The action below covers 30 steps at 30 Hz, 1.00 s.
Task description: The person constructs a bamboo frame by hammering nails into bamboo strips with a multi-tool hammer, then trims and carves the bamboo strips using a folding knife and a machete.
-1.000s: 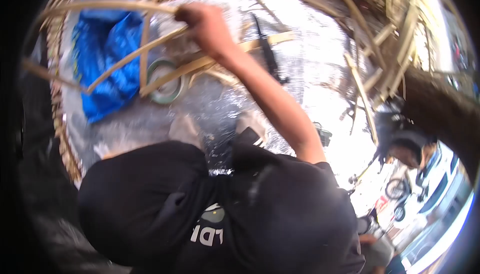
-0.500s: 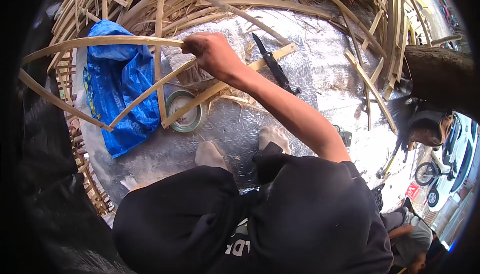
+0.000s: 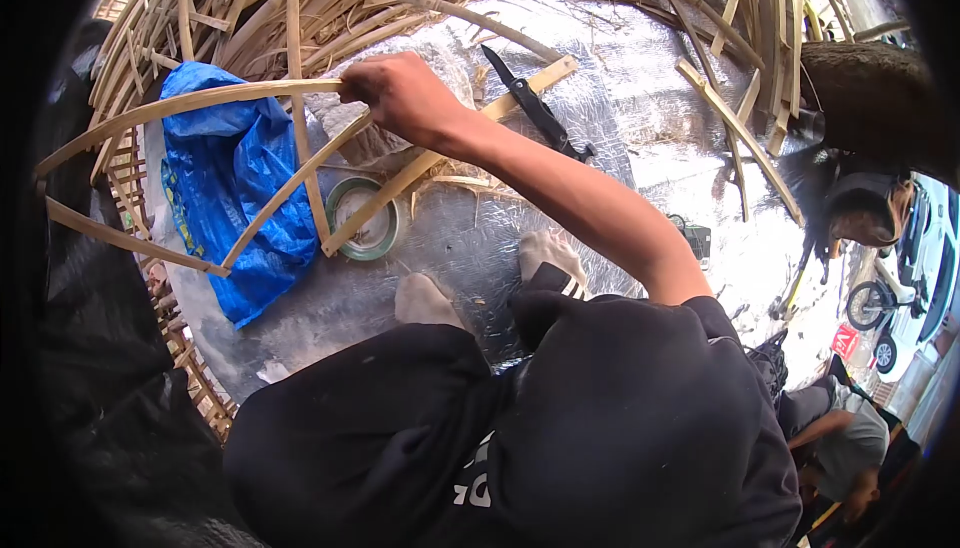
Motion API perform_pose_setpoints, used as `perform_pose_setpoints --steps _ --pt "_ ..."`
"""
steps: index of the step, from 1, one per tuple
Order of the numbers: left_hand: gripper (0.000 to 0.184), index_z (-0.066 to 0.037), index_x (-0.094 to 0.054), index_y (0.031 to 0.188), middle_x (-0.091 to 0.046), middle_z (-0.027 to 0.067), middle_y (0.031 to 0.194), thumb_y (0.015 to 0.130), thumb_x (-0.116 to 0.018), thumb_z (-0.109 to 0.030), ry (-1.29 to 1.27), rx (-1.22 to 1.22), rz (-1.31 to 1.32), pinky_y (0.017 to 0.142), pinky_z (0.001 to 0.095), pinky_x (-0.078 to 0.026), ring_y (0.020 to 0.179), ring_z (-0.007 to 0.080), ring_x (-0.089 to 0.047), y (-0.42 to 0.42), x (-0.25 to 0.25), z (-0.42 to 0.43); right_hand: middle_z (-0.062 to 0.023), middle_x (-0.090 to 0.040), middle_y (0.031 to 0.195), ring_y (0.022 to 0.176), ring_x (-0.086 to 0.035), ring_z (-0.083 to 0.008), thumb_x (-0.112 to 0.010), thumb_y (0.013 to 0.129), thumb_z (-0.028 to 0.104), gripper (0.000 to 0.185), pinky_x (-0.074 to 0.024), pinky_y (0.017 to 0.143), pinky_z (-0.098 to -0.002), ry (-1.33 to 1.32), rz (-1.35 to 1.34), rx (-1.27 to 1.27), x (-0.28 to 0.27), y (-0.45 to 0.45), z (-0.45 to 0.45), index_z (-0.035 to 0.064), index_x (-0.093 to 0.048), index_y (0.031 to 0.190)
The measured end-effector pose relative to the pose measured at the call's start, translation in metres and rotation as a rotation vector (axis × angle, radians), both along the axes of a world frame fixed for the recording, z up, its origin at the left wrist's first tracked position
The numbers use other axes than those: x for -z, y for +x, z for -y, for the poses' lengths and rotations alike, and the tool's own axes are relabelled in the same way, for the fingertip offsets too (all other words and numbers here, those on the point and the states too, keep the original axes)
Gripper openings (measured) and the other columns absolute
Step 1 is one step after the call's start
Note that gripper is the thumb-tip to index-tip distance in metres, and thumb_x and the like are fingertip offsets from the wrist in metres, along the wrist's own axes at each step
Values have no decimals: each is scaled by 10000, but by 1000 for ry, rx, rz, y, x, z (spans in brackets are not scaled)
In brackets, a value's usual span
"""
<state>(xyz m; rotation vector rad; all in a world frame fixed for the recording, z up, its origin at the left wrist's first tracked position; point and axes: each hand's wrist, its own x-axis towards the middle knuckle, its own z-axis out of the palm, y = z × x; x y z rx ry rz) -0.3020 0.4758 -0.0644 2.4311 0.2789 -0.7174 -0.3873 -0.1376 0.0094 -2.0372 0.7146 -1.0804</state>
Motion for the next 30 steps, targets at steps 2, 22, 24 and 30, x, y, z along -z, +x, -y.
perform_pose_setpoints --steps 2,22,24,30 --pt "366 35 -558 1289 -648 133 1177 965 -599 -133 8 21 31 959 324 -487 1059 199 -631 22 -9 2 -139 -754 943 877 -747 -241 -684 864 -27 155 -580 760 -341 29 15 0 3 1 1 -7 -724 1012" --pt "397 46 -542 1325 -644 130 1183 958 -607 -89 384 59 423 958 319 -482 1067 195 -625 115 -283 -34 -68 -709 866 774 -575 -189 -823 829 377 359 -481 714 -354 151 -318 -139 4 12 67 116 -778 1071" --pt "400 47 -541 1328 -643 130 1183 957 -608 -84 359 120 466 958 319 -481 1068 195 -625 117 -320 -13 -104 -721 875 819 -681 -247 -840 793 380 401 -526 761 -390 171 -278 -151 4 14 70 119 -769 1089" --pt "430 70 -518 1353 -631 137 1215 958 -619 -64 -156 257 450 966 307 -470 1077 192 -614 114 -316 136 -127 -732 906 801 -697 -263 -832 803 374 351 -522 714 -393 135 -227 -90 12 16 66 111 -772 1026"
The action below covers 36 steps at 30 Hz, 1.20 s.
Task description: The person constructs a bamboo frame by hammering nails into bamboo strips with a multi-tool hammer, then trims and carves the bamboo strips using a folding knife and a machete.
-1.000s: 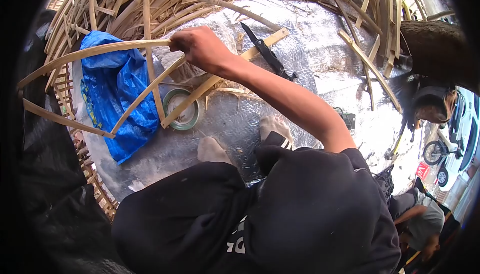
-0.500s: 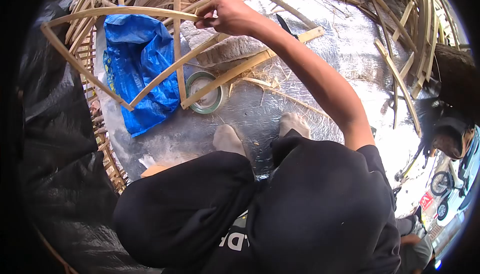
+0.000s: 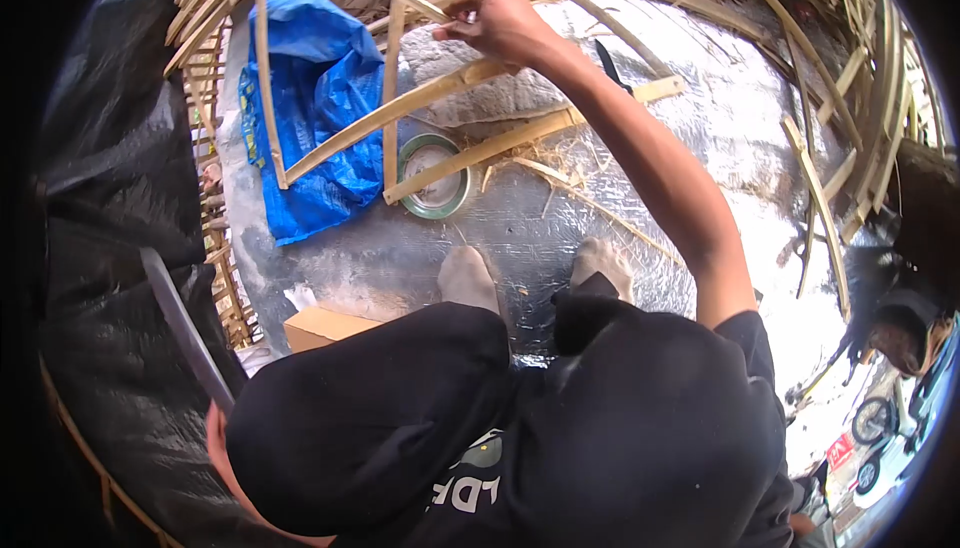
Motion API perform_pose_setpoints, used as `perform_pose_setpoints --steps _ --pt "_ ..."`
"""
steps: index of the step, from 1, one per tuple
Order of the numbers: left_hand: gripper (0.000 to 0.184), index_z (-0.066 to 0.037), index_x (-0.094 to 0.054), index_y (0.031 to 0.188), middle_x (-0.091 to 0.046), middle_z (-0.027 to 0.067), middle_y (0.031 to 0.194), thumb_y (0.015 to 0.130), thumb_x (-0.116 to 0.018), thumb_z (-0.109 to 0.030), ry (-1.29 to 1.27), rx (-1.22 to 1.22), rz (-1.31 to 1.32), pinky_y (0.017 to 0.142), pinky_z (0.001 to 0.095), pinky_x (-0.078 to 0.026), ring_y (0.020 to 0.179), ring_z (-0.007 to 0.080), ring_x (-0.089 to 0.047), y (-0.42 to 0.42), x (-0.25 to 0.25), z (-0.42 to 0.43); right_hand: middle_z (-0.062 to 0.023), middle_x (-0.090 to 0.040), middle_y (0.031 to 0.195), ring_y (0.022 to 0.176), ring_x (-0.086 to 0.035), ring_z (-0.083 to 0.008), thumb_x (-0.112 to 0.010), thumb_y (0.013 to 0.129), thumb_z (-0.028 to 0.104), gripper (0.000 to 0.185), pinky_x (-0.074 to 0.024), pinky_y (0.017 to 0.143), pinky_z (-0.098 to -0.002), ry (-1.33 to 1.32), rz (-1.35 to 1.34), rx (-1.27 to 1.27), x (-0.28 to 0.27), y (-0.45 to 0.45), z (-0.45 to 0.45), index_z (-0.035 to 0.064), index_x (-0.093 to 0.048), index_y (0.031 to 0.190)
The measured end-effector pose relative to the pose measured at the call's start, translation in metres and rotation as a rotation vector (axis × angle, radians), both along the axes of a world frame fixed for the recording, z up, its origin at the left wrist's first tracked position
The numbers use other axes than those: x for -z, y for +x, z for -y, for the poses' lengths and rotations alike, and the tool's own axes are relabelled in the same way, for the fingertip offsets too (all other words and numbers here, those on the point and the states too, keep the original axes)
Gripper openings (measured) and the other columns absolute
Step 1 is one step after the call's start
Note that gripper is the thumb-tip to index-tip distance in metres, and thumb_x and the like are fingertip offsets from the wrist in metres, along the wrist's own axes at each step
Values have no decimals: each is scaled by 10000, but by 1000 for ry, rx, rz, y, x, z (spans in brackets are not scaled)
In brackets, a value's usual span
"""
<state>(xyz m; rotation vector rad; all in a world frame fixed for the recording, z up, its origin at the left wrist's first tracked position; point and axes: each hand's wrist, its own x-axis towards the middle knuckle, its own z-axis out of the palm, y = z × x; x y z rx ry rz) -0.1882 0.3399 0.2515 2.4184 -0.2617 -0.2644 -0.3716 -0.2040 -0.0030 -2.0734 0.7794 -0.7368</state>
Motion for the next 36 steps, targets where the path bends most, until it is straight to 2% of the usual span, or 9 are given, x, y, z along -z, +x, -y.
perform_pose_setpoints --steps 4,7,11,17,21,26,28,31,36 --pt "550 123 -406 1429 -584 188 1279 938 -634 28 -418 387 -258 997 356 -511 1113 239 -638 -1 73 157 -66 -720 1046 1103 -603 -280 -790 817 481 452 -362 944 -483 -414 -137 241 -9 -7 -15 129 -761 1098" --pt "528 99 -486 1376 -605 152 1249 896 -702 55 -653 590 -549 966 308 -503 1103 205 -625 -29 132 242 -153 -730 870 819 -701 -280 -693 896 559 562 -538 748 -383 92 -54 204 -63 -48 -60 12 -752 1012" --pt "468 85 -530 1315 -645 110 1133 882 -708 71 -866 593 -808 940 279 -504 1042 156 -614 -105 178 326 -226 -654 1206 1153 -637 -279 -692 907 568 744 -496 981 -378 708 6 -89 -74 -94 -173 -19 -523 1331" --pt "405 3 -531 1287 -601 78 1097 932 -714 -60 -741 858 -750 872 260 -487 980 127 -581 -176 214 354 -19 -540 777 631 -488 -87 -276 1052 627 656 -395 521 -241 973 350 541 -53 -87 -194 32 -550 1083" --pt "792 -9 -466 1347 -392 201 1393 846 -773 -541 -585 764 -309 1084 450 -365 1342 315 -374 -92 210 390 -2 -439 568 456 -415 -81 -455 1035 572 532 -304 411 -239 1008 437 594 -52 -118 -190 76 -496 848" --pt "808 65 -547 1177 -620 148 1097 867 -665 -672 -678 495 -559 1022 383 -457 1065 278 -604 15 251 503 -14 -417 514 389 -389 -102 -393 1000 679 667 -285 361 -247 1152 196 464 -71 -133 -198 60 -484 770" --pt "628 -23 -562 1002 -567 90 877 939 -579 -648 -860 357 -1127 809 361 -511 827 237 -588 23 262 533 -13 -429 529 394 -405 -105 -407 990 689 671 -299 370 -248 1215 123 421 -65 -128 -198 57 -495 783" --pt "540 -166 -286 727 -280 -8 653 1053 -364 -589 -1120 438 -1034 467 281 -207 548 129 -248 5 261 545 -5 -427 532 397 -408 -103 -416 982 698 669 -306 375 -248 1313 73 405 -47 -121 -202 59 -501 804" --pt "609 -206 -247 619 -177 -61 493 1036 -362 -634 -1404 523 -922 357 249 -108 384 92 -179 -35 192 512 -14 -480 549 406 -462 -106 -439 996 662 646 -369 376 -253 1342 87 436 -40 -129 -202 59 -522 779"
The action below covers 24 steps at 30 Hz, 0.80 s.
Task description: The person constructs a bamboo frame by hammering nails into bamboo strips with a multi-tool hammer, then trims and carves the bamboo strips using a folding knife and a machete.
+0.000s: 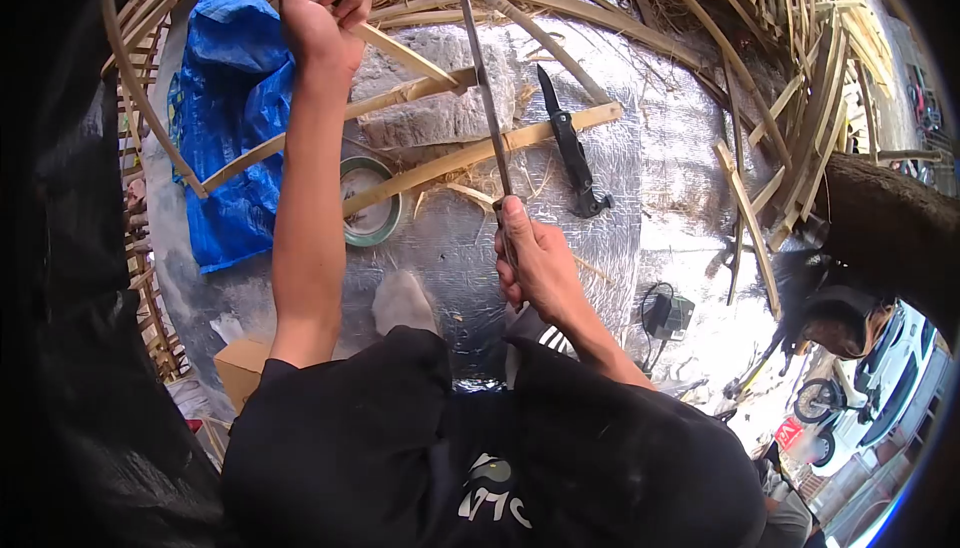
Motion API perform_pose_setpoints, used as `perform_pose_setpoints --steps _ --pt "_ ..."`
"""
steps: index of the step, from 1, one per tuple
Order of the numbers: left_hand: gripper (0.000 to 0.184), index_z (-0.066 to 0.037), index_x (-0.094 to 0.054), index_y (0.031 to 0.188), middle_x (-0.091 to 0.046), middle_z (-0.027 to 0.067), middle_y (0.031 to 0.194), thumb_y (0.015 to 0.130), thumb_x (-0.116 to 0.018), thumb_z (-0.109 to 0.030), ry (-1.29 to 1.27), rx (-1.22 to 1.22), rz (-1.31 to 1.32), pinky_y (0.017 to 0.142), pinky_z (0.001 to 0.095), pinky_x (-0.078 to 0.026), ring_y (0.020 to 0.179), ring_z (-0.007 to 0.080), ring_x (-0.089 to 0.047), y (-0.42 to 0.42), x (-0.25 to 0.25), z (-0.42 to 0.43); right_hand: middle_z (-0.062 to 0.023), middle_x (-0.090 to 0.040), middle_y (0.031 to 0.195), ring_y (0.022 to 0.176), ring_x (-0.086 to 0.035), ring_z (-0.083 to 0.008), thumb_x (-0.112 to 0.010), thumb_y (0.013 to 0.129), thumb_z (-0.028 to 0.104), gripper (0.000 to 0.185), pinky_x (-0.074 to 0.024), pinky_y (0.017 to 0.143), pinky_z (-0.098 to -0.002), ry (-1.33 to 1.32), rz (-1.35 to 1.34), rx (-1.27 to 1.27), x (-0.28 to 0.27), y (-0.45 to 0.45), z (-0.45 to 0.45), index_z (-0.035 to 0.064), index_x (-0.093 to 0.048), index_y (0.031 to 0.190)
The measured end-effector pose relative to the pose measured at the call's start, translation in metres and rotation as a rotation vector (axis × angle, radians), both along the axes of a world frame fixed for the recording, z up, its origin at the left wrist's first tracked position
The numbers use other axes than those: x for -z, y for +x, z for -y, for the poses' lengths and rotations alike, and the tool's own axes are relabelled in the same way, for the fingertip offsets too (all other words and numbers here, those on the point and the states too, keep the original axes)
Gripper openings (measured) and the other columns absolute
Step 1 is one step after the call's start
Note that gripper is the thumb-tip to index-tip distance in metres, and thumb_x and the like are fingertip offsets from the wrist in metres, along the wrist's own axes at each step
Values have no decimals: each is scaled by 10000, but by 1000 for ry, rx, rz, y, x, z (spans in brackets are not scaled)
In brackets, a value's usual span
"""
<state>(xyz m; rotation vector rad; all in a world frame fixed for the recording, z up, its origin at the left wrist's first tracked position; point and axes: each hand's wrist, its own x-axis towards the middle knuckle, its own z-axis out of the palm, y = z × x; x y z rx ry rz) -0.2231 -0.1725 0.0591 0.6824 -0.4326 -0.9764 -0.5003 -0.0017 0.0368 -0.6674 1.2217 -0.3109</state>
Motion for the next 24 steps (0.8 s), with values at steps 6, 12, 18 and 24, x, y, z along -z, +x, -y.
perform_pose_setpoints --steps 6,12,18,24 --pt "640 -181 -255 618 -221 -9 481 1013 -378 -670 -171 92 112 354 290 -152 378 126 -178 -15 -1 -1 -19 -477 528 382 -454 -107 -417 994 679 668 -355 362 -244 -129 60 34 -1 0 9 51 -524 791" --pt "642 -188 -252 617 -192 -27 488 1004 -373 -686 -120 108 116 357 283 -170 380 118 -158 -20 14 -1 -18 -467 516 378 -452 -105 -401 996 682 678 -354 355 -246 -146 -1 0 0 3 17 47 -521 789" --pt "630 -198 -242 620 -153 -40 504 1011 -366 -676 -143 36 103 352 292 -166 388 116 -144 -22 15 -1 -15 -452 506 378 -433 -92 -370 998 686 698 -341 359 -240 -310 -68 32 -36 6 33 47 -521 763" --pt "648 -194 -255 615 -179 -42 488 992 -377 -707 -113 46 51 357 285 -163 377 112 -142 -21 19 -8 -6 -448 511 413 -444 -91 -380 1020 642 651 -344 384 -235 -654 -22 107 -19 19 36 59 -508 759"
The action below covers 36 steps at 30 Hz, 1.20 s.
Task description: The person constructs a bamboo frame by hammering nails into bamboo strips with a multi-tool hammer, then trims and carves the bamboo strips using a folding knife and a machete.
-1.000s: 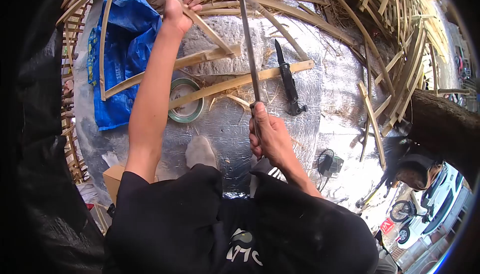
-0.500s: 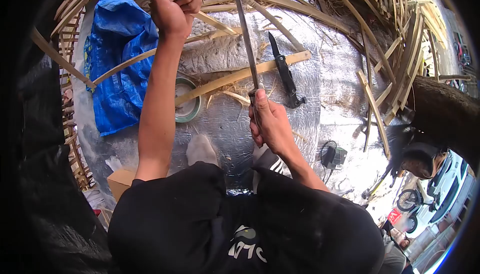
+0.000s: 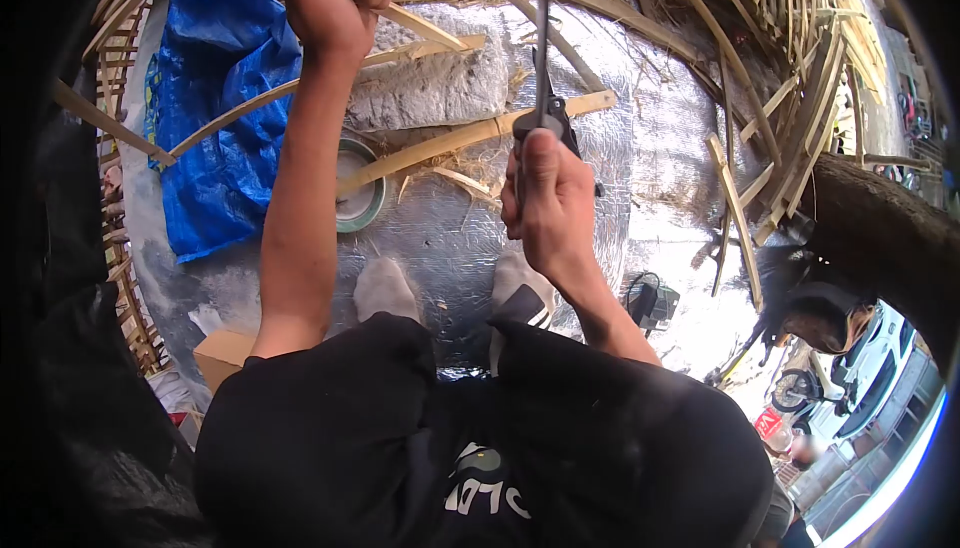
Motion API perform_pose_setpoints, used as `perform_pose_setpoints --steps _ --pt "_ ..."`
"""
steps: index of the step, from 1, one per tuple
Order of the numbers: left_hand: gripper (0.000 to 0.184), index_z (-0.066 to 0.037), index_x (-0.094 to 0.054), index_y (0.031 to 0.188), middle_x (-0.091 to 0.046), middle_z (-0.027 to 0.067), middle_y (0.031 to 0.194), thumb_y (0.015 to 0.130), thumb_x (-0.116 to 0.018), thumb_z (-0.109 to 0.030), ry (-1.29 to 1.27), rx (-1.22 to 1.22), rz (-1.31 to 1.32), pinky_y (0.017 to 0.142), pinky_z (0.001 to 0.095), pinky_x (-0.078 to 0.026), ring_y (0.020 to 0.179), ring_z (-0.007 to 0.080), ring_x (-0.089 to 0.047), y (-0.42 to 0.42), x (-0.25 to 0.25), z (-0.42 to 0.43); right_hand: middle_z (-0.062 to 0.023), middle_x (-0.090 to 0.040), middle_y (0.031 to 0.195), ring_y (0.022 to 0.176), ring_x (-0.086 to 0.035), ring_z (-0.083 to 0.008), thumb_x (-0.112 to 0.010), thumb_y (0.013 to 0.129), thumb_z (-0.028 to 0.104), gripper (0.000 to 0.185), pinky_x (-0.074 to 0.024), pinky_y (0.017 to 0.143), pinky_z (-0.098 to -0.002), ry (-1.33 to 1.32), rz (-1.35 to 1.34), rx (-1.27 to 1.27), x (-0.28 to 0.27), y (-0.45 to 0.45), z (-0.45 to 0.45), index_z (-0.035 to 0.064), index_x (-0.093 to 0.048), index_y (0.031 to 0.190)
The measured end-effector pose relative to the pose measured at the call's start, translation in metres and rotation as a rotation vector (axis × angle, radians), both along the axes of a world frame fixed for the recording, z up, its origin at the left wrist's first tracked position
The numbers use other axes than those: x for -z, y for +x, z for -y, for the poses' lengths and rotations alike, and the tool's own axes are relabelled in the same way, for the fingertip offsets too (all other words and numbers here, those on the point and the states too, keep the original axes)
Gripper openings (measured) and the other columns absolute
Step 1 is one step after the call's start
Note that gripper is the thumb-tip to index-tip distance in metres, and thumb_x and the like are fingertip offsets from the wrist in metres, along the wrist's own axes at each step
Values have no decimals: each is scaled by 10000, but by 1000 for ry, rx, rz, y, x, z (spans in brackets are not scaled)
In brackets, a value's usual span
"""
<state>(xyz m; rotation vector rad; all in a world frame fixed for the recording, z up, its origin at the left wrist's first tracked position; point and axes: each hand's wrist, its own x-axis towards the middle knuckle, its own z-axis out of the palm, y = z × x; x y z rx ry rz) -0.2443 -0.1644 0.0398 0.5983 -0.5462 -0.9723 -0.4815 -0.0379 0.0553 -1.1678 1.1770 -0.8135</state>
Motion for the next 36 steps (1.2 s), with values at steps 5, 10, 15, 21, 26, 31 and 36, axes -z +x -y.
perform_pose_setpoints --steps 5,10,15,21,26,31,36 --pt "643 -200 -252 611 -165 -44 494 999 -365 -701 -186 214 -214 357 281 -143 381 112 -134 5 7 8 -17 -457 539 415 -449 -100 -411 1007 654 645 -371 382 -264 401 -182 -96 47 -6 7 69 -480 745" --pt "642 -200 -244 612 -146 -47 503 1003 -362 -695 -28 20 36 364 283 -145 386 114 -122 -1 -2 2 -16 -448 524 403 -432 -94 -376 1011 664 677 -346 370 -249 380 32 -24 -2 2 -4 48 -513 766" --pt "635 -201 -248 615 -127 -50 520 1007 -367 -686 -62 42 9 372 289 -157 396 115 -133 -1 -2 1 -10 -418 505 375 -399 -104 -322 1002 699 711 -339 360 -254 21 -20 -34 9 16 -6 62 -473 725" --pt "617 -202 -251 624 -130 -58 536 1013 -401 -657 -120 59 -30 365 281 -147 397 105 -153 2 -1 0 -1 -428 520 390 -400 -96 -375 983 712 697 -341 363 -257 428 -163 -69 30 23 -3 76 -481 716" --pt "622 -197 -249 613 -127 -53 531 1027 -378 -643 -90 79 -30 357 279 -144 388 107 -139 2 4 3 -14 -465 551 421 -458 -104 -388 999 680 671 -390 378 -265 456 -118 -92 16 11 2 74 -488 730" --pt "625 -194 -248 606 -122 -49 530 1032 -371 -635 -104 81 -26 354 277 -142 389 105 -132 -2 4 0 0 -463 532 420 -454 -96 -422 998 666 659 -376 391 -260 388 -237 -101 24 11 1 78 -494 712" --pt "632 -198 -241 602 -109 -55 530 1028 -364 -648 -117 92 5 356 272 -142 389 103 -133 0 5 0 16 -449 510 421 -440 -88 -471 980 672 660 -341 395 -267 -87 -634 -127 36 -2 6 89 -479 670"
